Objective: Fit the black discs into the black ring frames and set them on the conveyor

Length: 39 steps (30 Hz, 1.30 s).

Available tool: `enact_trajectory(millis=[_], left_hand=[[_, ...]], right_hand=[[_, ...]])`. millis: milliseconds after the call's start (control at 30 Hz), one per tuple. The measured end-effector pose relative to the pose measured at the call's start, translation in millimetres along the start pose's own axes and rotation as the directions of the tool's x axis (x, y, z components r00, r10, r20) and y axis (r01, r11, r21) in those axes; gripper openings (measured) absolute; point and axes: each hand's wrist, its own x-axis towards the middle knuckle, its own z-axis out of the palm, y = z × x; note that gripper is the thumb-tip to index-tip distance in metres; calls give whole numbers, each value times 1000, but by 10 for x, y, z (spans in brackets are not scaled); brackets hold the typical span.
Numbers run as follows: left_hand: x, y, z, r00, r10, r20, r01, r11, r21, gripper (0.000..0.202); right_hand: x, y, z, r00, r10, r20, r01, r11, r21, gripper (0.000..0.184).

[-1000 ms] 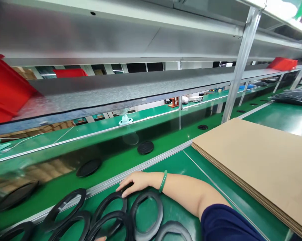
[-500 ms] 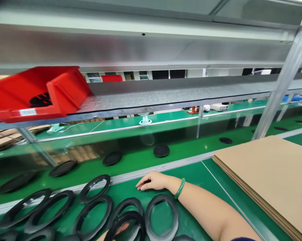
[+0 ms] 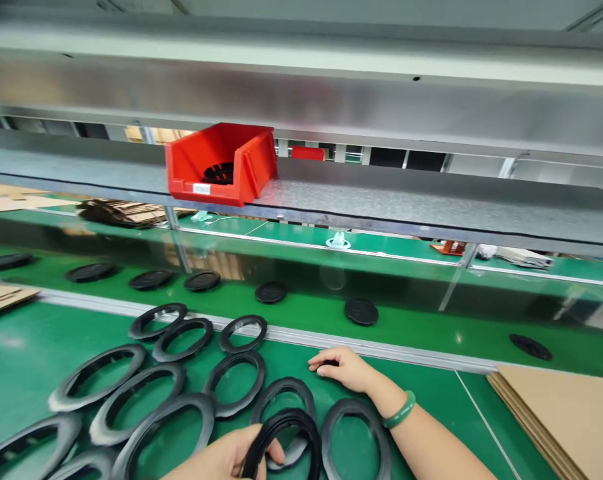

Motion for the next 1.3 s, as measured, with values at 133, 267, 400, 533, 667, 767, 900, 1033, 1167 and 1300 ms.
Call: enact_trajectory(millis=[133,267,400,533,667,767,900,1033,1167,1300], left_hand=[[2,-66,0,998,55,31,-55,998,-4,63],[50,-157,-39,989,116,93,-117,993,3,80],[118,-258,-125,976,174,134,-187,978,92,85],[158,-321,-135,973,185,135,-195,979,65,87],[170,-343,-134,976,165,139,-171,985,37,90],[167,-345,-135,981,142,131,-144,990,7,89],[160,-354,-134,988,109,107,-108,994,-14,87],[169,-381,-137,989,117,91,-116,993,-13,83],[166,-364,-128,993,82,83,-80,996,-32,85],[145,-301,-112,997,47,61,-46,999,-20,86]], right_hand=[[-56,-8,9,999,30,25,-28,995,-91,47],[-80,68,-36,993,117,35,-107,973,-203,50],[-38,207,-79,988,147,48,-128,951,-281,55],[-35,256,-78,990,136,45,-116,942,-314,56],[-35,271,-78,989,140,37,-121,941,-316,57],[-29,278,-81,988,144,46,-122,941,-315,58],[-29,278,-83,987,150,48,-128,942,-309,56],[-39,289,-84,988,148,34,-131,945,-299,56],[-42,314,-87,988,150,43,-132,950,-284,56],[-37,329,-93,987,151,55,-130,953,-274,55]])
